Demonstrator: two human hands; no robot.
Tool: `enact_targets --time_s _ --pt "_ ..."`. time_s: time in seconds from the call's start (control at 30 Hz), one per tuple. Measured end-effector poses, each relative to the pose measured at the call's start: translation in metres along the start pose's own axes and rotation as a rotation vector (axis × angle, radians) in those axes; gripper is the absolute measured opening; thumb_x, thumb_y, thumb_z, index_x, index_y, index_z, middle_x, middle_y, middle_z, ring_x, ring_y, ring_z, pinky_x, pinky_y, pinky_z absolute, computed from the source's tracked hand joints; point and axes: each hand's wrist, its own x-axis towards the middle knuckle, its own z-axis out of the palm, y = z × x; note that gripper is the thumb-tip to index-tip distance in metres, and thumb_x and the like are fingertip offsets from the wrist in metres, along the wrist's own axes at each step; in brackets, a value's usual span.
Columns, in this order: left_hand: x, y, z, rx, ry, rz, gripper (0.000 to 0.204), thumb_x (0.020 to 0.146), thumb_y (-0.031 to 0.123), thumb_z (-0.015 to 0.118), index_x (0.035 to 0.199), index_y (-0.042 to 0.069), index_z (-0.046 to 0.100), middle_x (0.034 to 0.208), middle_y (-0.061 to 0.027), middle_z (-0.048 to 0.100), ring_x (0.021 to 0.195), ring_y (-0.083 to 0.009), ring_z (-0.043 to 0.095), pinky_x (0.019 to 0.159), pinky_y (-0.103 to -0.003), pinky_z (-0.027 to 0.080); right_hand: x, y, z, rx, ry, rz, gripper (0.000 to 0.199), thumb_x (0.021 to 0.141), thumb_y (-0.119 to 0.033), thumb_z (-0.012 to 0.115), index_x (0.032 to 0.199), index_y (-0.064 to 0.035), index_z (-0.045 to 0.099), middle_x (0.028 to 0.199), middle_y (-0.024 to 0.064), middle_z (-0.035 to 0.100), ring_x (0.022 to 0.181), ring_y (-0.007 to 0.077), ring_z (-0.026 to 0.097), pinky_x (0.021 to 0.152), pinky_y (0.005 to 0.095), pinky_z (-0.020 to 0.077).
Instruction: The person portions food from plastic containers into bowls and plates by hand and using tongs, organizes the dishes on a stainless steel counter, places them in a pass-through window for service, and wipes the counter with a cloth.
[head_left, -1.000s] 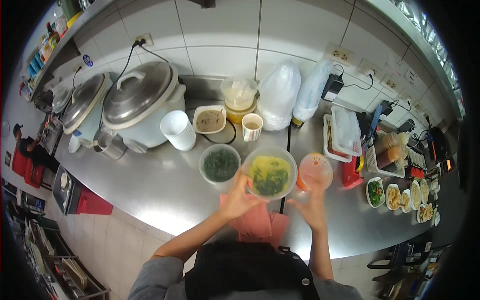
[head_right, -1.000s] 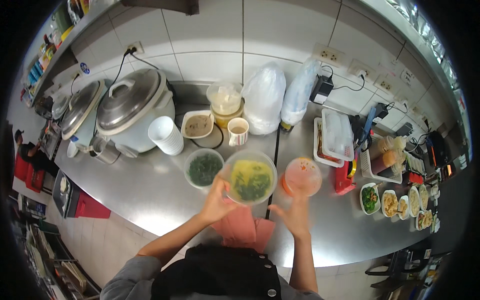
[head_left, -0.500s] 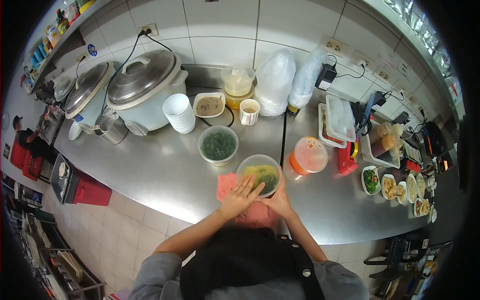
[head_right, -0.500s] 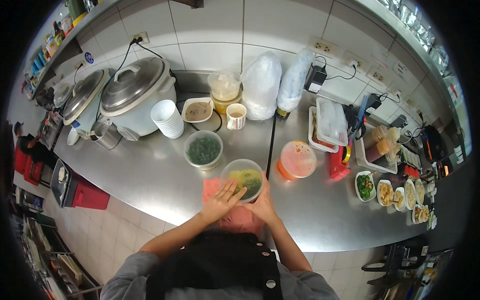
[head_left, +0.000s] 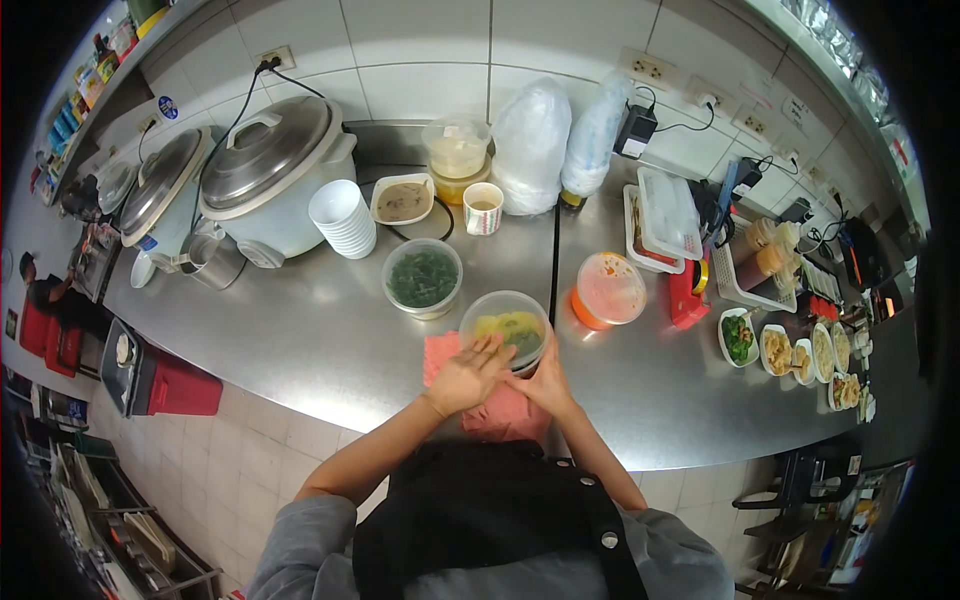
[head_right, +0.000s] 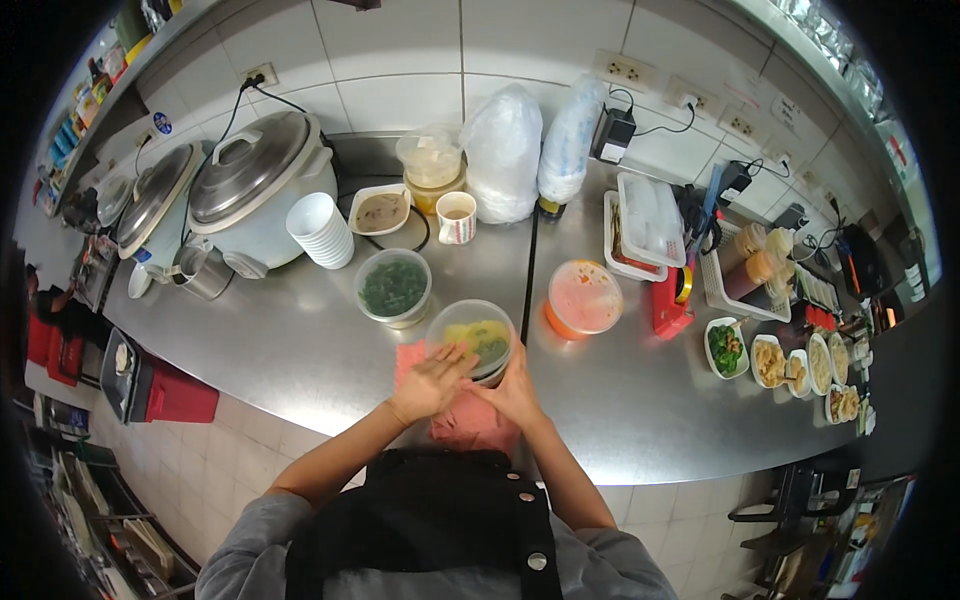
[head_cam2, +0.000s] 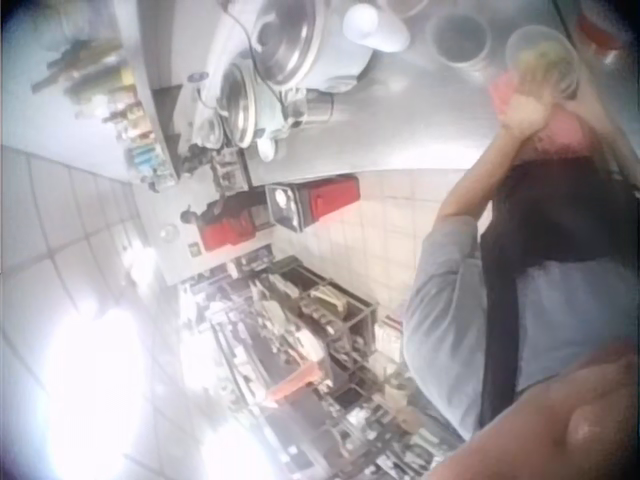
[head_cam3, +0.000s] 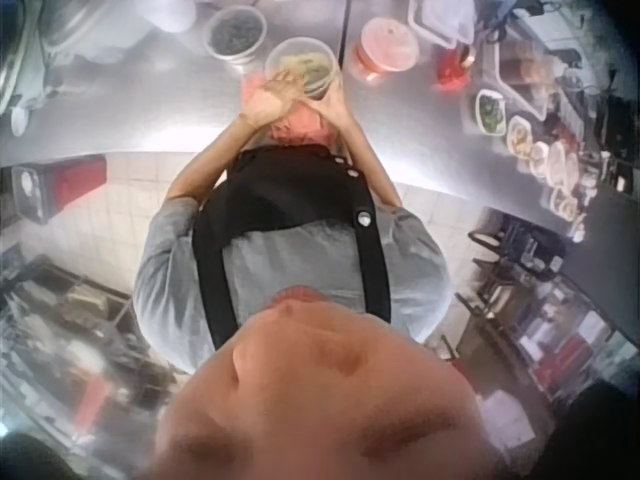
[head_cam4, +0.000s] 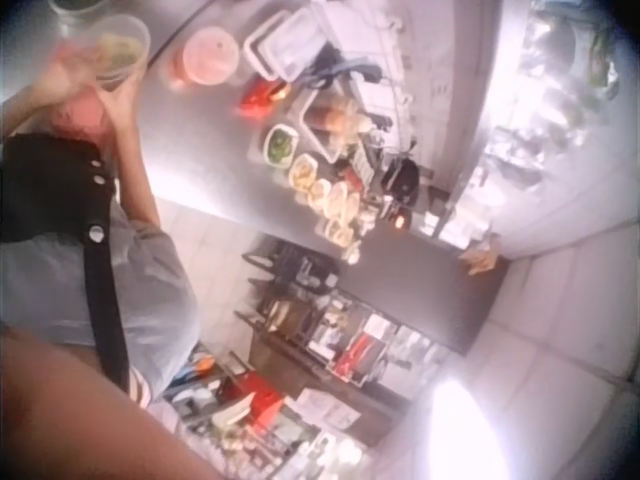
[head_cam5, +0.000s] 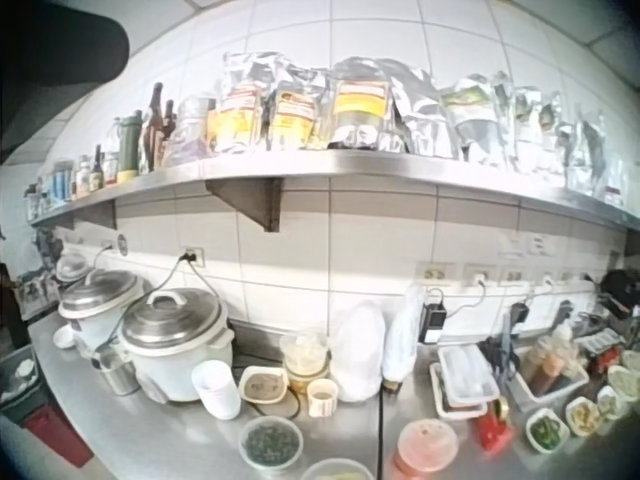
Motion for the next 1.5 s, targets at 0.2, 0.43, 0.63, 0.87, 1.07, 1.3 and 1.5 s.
enact_targets --time_s 0.2,0.43,0.63,0.87,1.07,1.3,1.5 --pt "0.012 0.003 -0.011 -0.269 0.222 -0.262 0.022 0.090 0.015 0.059 0.108 0.002 0.060 0.104 -0.0170 0.068 0.085 -0.0304 0.069 0.071 -0.037 0.055 -0.002 0.001 -0.001 0.097 -0.019 0.045 0.120 0.058 -0.031 0.090 0.146 0.0011 0.016 0.139 0.0237 0.036 0.130 0.0373 0.039 0.108 0.0432 0.0343" --pt "0.025 -0.015 -0.040 -0.399 0.473 -0.751 0.025 0.100 0.021 0.046 0.107 0.001 0.057 0.095 -0.0146 0.069 0.078 -0.0276 0.069 0.064 -0.032 0.054 -0.005 0.001 -0.008 0.151 -0.041 0.034 0.123 0.059 -0.026 0.090 0.148 0.0005 0.009 0.142 0.0236 0.033 0.127 0.0363 0.042 0.106 0.0423 0.0374" --pt "-0.028 -0.024 -0.078 -0.844 0.705 -1.036 0.041 0.104 0.034 0.036 0.115 -0.003 0.051 0.099 -0.0176 0.066 0.085 -0.0252 0.068 0.067 -0.035 0.056 0.012 -0.014 -0.073 -0.361 -0.184 0.055 0.065 0.077 -0.011 0.072 0.134 0.0010 0.044 0.125 0.0239 0.053 0.111 0.0354 0.057 0.088 0.0370 0.0498" --pt "-0.110 -0.021 -0.058 -0.941 0.640 -1.340 0.040 0.103 0.031 0.040 0.124 -0.003 0.045 0.105 -0.0203 0.064 0.092 -0.0280 0.067 0.073 -0.037 0.056 0.067 -0.057 -0.055 -0.095 -0.395 -0.002 0.020 0.080 -0.009 0.067 0.099 -0.0029 0.069 0.095 0.0159 0.066 0.094 0.0318 0.063 0.084 0.0409 0.0476" --pt "-0.074 -0.005 -0.061 0.205 0.482 -0.888 0.056 0.087 0.010 0.061 0.137 -0.001 0.037 0.146 -0.0279 0.028 0.136 -0.0423 0.026 0.110 -0.048 0.024 0.071 -0.038 -0.017 -0.490 -0.764 -0.030 0.031 0.067 -0.015 0.078 0.096 -0.0117 0.069 0.100 0.0182 0.063 0.093 0.0339 0.062 0.084 0.0416 0.0482" --pt "-0.034 0.011 -0.005 -1.186 0.138 -1.185 0.038 0.088 0.028 0.066 0.112 0.002 0.051 0.108 -0.0130 0.054 0.096 -0.0212 0.055 0.076 -0.032 0.048 0.058 -0.023 0.002 -0.593 -0.767 0.054 0.039 0.065 -0.012 0.076 0.102 -0.0133 0.063 0.111 0.0189 0.053 0.099 0.0361 0.059 0.083 0.0424 0.0491" --pt "-0.005 0.026 0.006 -1.409 -0.033 -1.408 0.043 0.086 0.037 0.067 0.108 0.004 0.049 0.102 -0.0081 0.054 0.091 -0.0172 0.056 0.073 -0.030 0.050 0.054 0.000 -0.005 -0.359 -0.643 0.029 0.023 0.064 -0.007 0.072 0.086 -0.0067 0.065 0.090 0.0165 0.062 0.084 0.0345 0.062 0.076 0.0402 0.0495"
